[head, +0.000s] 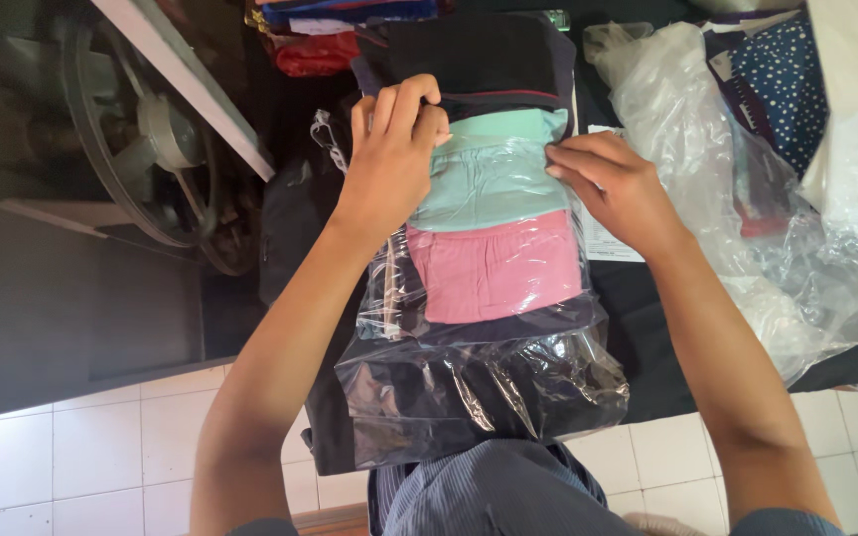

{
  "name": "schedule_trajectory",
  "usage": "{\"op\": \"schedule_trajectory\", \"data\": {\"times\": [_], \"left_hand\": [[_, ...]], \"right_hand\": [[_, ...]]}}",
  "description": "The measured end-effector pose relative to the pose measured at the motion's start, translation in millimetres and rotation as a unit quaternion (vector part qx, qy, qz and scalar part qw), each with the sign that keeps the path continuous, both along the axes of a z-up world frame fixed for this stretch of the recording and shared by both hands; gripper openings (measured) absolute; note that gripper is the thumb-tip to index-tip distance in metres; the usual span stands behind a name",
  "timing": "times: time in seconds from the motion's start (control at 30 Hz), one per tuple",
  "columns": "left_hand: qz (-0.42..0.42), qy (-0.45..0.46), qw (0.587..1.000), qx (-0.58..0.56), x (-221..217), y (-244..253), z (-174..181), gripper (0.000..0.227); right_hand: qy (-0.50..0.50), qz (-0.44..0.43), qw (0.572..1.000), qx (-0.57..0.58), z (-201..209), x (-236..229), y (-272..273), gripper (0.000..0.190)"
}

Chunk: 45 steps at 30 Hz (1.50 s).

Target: The person folds and stacks folded shorts in various colors, places them into a clear plastic bag, and seals the bag. The person then places a printed document on top of the packaged clothes and smooths it down.

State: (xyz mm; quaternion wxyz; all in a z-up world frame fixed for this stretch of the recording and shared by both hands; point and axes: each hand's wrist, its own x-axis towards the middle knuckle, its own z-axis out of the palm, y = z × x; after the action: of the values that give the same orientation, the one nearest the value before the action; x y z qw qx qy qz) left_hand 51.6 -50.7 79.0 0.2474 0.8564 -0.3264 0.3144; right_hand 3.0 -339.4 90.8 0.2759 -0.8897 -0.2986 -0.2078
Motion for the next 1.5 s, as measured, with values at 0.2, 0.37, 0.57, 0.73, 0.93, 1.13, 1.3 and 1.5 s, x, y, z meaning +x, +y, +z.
{"op": "schedule_trajectory", "data": {"times": [0.2, 0.37, 0.57, 0.73, 0.93, 1.13, 1.3, 1.5], "left_hand": [[0.003, 0.018, 0.999, -0.029, -1.4, -1.1, 1.2, 0.011], [0.005, 0.028, 0.999, -0.023, -2.9, -1.5, 0.3, 0.012], [-0.005, 0.028, 1.000, -0.011, 0.8, -1.8, 1.2, 0.012], [-0.010, 0.065, 0.997, -0.036, -2.0, 0.8, 1.4, 0.010], [0.006, 0.051, 0.999, -0.017, -0.6, 0.7, 0.0, 0.009], [0.001, 0.078, 0.991, -0.112, 0.9, -0.3, 3.3, 0.010], [0.026, 0.107, 0.962, -0.252, 2.4, 16.8, -10.6, 0.012], [0.182, 0.194, 0.877, -0.400, -39.6, 63.3, -99.4, 0.007]], "right_hand": [[0.006, -0.088, 0.991, 0.102, -16.2, 0.5, 11.3, 0.016], [-0.029, -0.010, 0.997, 0.068, -13.0, -1.1, 5.2, 0.020], [-0.077, 0.041, 0.996, -0.018, -2.7, 9.7, 1.0, 0.021], [-0.086, 0.033, 0.995, -0.037, -6.2, 16.6, -1.1, 0.022], [-0.122, 0.010, 0.992, -0.020, -19.9, 34.9, -1.0, 0.024], [-0.047, 0.001, 0.999, 0.006, -28.2, 49.6, -7.7, 0.021], [0.105, 0.000, 0.987, 0.119, -16.9, 47.9, -9.3, 0.023], [0.033, -0.061, 0.993, 0.098, 32.9, 8.7, 21.6, 0.011]]}}
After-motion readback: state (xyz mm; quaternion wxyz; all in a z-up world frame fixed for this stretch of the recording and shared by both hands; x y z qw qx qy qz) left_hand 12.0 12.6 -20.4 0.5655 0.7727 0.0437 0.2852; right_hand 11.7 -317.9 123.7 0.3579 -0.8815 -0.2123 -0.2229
